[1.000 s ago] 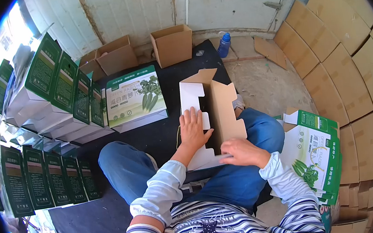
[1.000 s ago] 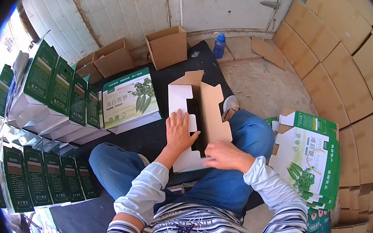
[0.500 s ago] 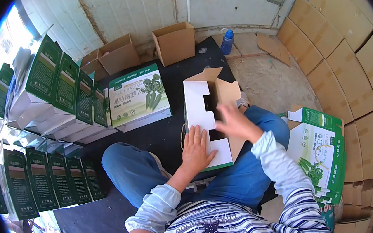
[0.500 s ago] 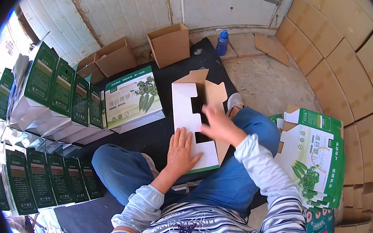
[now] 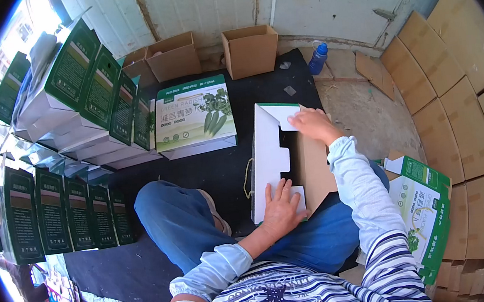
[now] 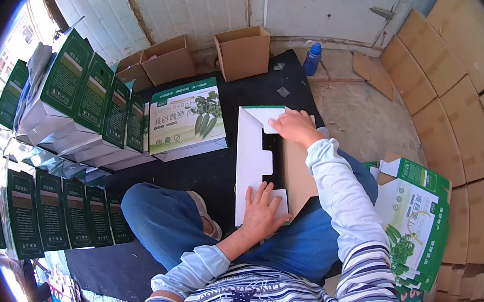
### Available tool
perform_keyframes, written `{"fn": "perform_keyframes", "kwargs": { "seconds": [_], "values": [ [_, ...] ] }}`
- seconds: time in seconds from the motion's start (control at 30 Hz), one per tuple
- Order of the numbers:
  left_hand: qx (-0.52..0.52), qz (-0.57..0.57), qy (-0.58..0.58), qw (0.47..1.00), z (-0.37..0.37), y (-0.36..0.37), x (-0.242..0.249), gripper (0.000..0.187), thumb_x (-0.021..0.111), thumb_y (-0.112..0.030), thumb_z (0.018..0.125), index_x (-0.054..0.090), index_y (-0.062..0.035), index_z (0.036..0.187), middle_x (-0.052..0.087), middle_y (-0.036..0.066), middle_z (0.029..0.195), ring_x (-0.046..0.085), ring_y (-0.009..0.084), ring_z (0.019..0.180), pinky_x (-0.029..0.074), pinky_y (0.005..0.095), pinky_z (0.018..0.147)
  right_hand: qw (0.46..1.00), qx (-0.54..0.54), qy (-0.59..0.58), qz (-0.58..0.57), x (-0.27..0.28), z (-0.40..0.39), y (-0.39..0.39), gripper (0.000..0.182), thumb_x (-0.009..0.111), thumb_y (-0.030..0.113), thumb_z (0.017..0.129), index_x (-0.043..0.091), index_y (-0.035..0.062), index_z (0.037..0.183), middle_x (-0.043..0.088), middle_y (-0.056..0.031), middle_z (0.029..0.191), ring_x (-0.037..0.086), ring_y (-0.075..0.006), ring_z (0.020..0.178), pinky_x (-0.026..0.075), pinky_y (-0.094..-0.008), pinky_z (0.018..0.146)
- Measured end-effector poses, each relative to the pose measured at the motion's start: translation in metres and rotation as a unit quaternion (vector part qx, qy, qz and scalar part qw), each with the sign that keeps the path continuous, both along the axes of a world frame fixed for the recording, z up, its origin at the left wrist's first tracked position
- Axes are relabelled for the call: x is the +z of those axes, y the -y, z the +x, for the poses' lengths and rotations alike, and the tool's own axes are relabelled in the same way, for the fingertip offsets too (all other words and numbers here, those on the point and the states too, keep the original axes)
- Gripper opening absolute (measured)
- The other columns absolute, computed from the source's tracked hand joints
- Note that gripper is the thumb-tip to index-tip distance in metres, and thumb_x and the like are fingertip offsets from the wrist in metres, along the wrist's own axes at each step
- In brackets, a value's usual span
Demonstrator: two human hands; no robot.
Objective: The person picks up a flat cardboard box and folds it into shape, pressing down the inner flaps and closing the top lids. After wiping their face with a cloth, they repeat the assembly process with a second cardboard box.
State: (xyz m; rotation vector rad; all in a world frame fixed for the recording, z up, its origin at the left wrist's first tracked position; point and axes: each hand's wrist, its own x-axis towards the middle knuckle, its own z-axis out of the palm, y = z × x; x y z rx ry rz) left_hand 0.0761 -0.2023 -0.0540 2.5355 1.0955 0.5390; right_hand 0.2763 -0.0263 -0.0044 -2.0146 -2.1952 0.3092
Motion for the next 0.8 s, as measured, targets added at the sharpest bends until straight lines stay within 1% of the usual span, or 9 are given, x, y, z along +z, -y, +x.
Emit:
{"fn": "perform_keyframes", "kwargs": {
  "seconds": [0.07, 0.13, 0.27, 0.37, 0.4, 0.5, 0.6, 0.7, 0.8],
  "values": [
    [0.003, -0.01, 0.004, 1.0, 0.008, 0.006, 0.009, 0.064, 0.065, -0.054, 0.074, 0.058, -0.0018, 0.11, 0.044, 0.026, 0.131, 0.034, 0.0392, 0.13, 0.017, 0.066, 0.103, 0.994, 0.04, 0.099, 0.028, -0.009, 0.003, 0.01, 0.036, 0.052, 0.036, 0.09, 0.07, 0.0077, 0.102, 0.052, -0.0142, 0.131, 0.044, -0.03, 0.123, 0.04, -0.0461, 0.094],
    [-0.002, 0.01, -0.025, 1.0, 0.02, 0.013, 0.006, 0.077, 0.065, -0.066, 0.068, 0.057, 0.0009, 0.107, 0.044, 0.027, 0.13, 0.033, 0.0403, 0.13, 0.016, 0.0677, 0.102, 0.995, 0.016, 0.1, 0.008, -0.001, 0.006, 0.013, 0.034, 0.055, 0.035, 0.088, 0.071, 0.0087, 0.101, 0.046, -0.017, 0.136, 0.044, -0.0311, 0.122, 0.037, -0.043, 0.098],
    [-0.024, 0.016, -0.089, 0.996, 0.039, 0.015, -0.001, 0.062, 0.065, -0.05, 0.074, 0.056, 0.0023, 0.105, 0.046, 0.025, 0.128, 0.037, 0.0389, 0.128, 0.021, 0.0653, 0.102, 0.98, -0.055, 0.187, -0.046, 0.006, 0.008, 0.016, 0.032, 0.057, 0.034, 0.086, 0.072, 0.0083, 0.097, 0.055, -0.0189, 0.124, 0.051, -0.0298, 0.113, 0.037, -0.0401, 0.098],
    [-0.012, 0.024, -0.128, 0.991, 0.042, 0.017, -0.007, 0.046, 0.062, -0.034, 0.077, 0.057, 0.002, 0.105, 0.047, 0.024, 0.127, 0.04, 0.0371, 0.126, 0.026, 0.0609, 0.103, 0.97, -0.082, 0.228, 0.003, -0.029, 0.036, 0.001, 0.031, 0.057, 0.033, 0.085, 0.072, 0.0068, 0.094, 0.065, -0.0154, 0.104, 0.055, -0.0281, 0.104, 0.042, -0.0417, 0.092],
    [-0.002, 0.029, -0.119, 0.992, 0.035, 0.017, -0.013, 0.042, 0.061, -0.028, 0.077, 0.057, 0.0021, 0.105, 0.048, 0.024, 0.126, 0.041, 0.0364, 0.125, 0.027, 0.0591, 0.103, 0.966, -0.032, 0.255, 0.023, -0.027, 0.043, 0.004, 0.031, 0.055, 0.031, 0.086, 0.072, 0.0061, 0.092, 0.068, -0.0137, 0.09, 0.06, -0.0286, 0.096, 0.047, -0.0423, 0.083],
    [-0.009, 0.027, -0.126, 0.992, -0.006, 0.01, -0.002, 0.036, 0.056, -0.017, 0.079, 0.057, 0.0033, 0.108, 0.05, 0.02, 0.128, 0.04, 0.0324, 0.128, 0.03, 0.0523, 0.105, 0.969, -0.081, 0.223, -0.07, 0.001, 0.039, 0.021, 0.03, 0.051, 0.027, 0.088, 0.072, 0.008, 0.098, 0.068, -0.013, 0.097, 0.062, -0.028, 0.092, 0.049, -0.0391, 0.082],
    [-0.031, 0.019, -0.059, 0.998, -0.062, -0.009, 0.012, 0.031, 0.052, -0.012, 0.082, 0.059, -0.0004, 0.11, 0.053, 0.015, 0.126, 0.043, 0.0291, 0.127, 0.029, 0.0481, 0.107, 0.975, -0.054, 0.173, -0.132, 0.016, 0.044, 0.04, 0.042, 0.047, 0.037, 0.091, 0.072, 0.0034, 0.087, 0.068, -0.0158, 0.086, 0.064, -0.0329, 0.081, 0.049, -0.0418, 0.072],
    [0.048, -0.081, 0.047, 0.994, -0.094, -0.026, 0.013, 0.032, 0.056, -0.017, 0.089, 0.055, 0.0001, 0.116, 0.06, 0.014, 0.114, 0.052, 0.0335, 0.114, 0.035, 0.0469, 0.1, 0.927, -0.089, -0.153, -0.33, 0.015, 0.054, 0.039, 0.053, 0.044, 0.046, 0.092, 0.071, 0.0004, 0.087, 0.068, -0.0175, 0.083, 0.064, -0.0356, 0.083, 0.049, -0.0444, 0.075],
    [0.207, -0.115, 0.15, 0.96, -0.086, -0.033, 0.005, 0.043, 0.056, -0.015, 0.089, 0.046, 0.0015, 0.127, 0.062, 0.016, 0.108, 0.056, 0.0347, 0.1, 0.04, 0.0458, 0.093, 0.979, -0.09, -0.092, -0.158, 0.013, 0.038, 0.05, 0.06, 0.039, 0.051, 0.092, 0.07, 0.0014, 0.081, 0.067, -0.0196, 0.083, 0.063, -0.0356, 0.085, 0.048, -0.0433, 0.077]
  ]
}}
